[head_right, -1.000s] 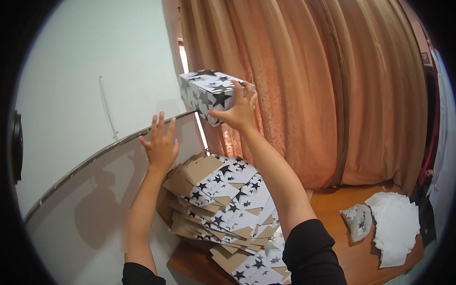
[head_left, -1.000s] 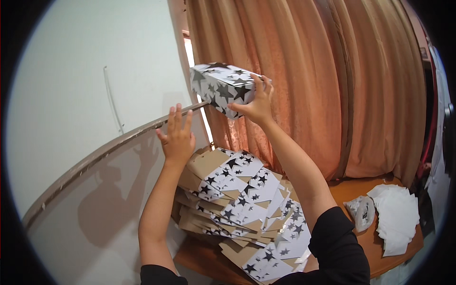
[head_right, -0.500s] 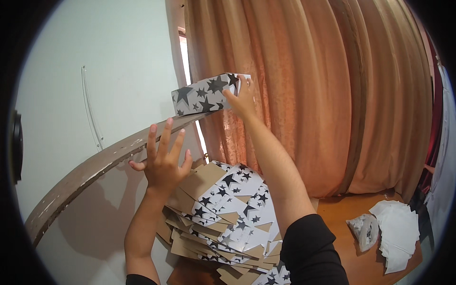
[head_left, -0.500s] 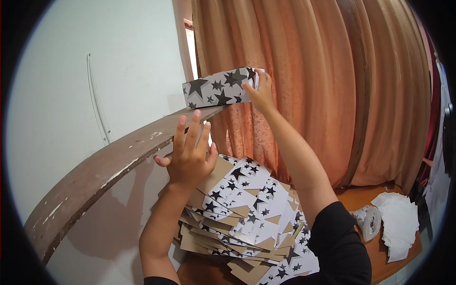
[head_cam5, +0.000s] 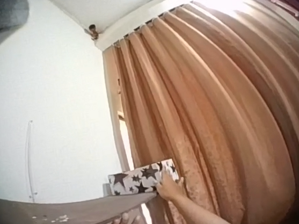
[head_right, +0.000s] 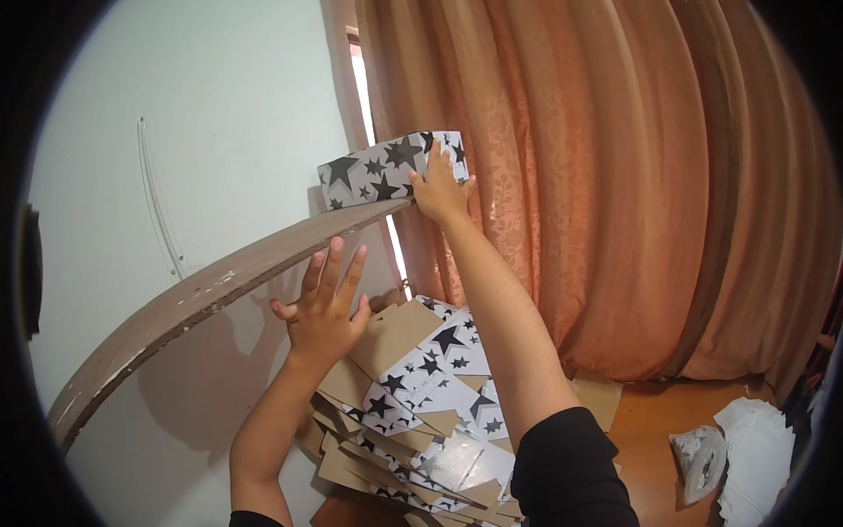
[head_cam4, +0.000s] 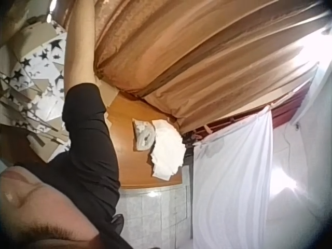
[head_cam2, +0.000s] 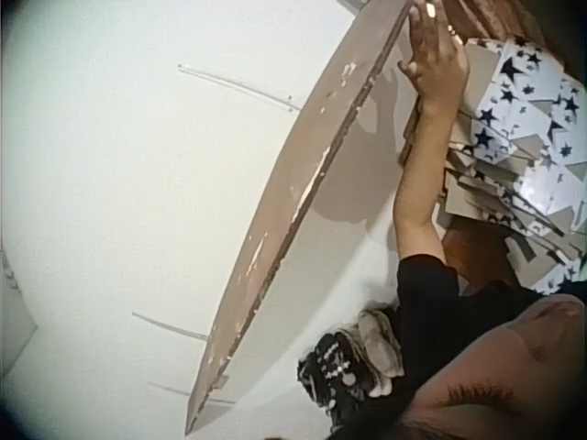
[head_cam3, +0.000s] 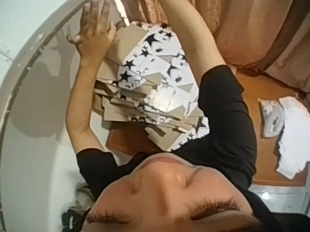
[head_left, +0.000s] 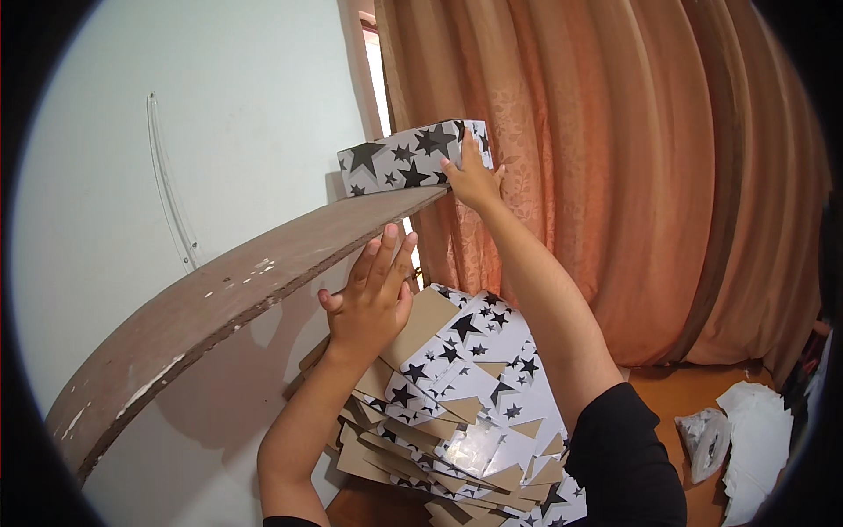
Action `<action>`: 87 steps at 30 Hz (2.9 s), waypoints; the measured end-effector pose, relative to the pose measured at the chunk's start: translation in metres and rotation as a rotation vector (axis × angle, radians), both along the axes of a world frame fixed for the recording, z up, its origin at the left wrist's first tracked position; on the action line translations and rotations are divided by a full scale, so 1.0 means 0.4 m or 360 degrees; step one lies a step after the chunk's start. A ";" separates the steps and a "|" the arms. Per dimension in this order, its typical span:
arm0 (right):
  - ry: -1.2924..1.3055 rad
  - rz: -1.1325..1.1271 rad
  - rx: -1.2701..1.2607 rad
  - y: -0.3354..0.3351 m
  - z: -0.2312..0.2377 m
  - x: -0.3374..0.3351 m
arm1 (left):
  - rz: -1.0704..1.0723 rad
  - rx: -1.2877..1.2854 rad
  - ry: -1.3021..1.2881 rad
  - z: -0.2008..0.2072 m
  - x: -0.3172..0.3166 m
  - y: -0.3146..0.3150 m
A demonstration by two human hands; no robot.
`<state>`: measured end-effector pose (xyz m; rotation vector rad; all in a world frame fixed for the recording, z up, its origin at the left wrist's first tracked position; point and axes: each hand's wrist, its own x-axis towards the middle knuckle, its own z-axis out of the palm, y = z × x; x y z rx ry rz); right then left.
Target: The recorder folds cardboard shoe boxes, lines them with paper, and places them on a shelf.
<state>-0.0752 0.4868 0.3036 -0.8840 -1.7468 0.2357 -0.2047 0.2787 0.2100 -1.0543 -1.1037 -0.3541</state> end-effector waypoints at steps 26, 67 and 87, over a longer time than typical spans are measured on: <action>0.0145 -0.0572 0.0018 -0.079 -0.111 0.382 | -0.0736 -0.0475 0.0370 -0.101 0.181 -0.149; 0.0386 0.0140 -0.1593 -1.127 -1.444 1.026 | -0.1356 -0.0355 -0.3712 -1.386 0.555 -0.778; 0.1100 -0.0299 -0.1391 -1.041 -1.422 1.150 | -0.1956 -0.0223 -0.4258 -1.040 0.526 -0.879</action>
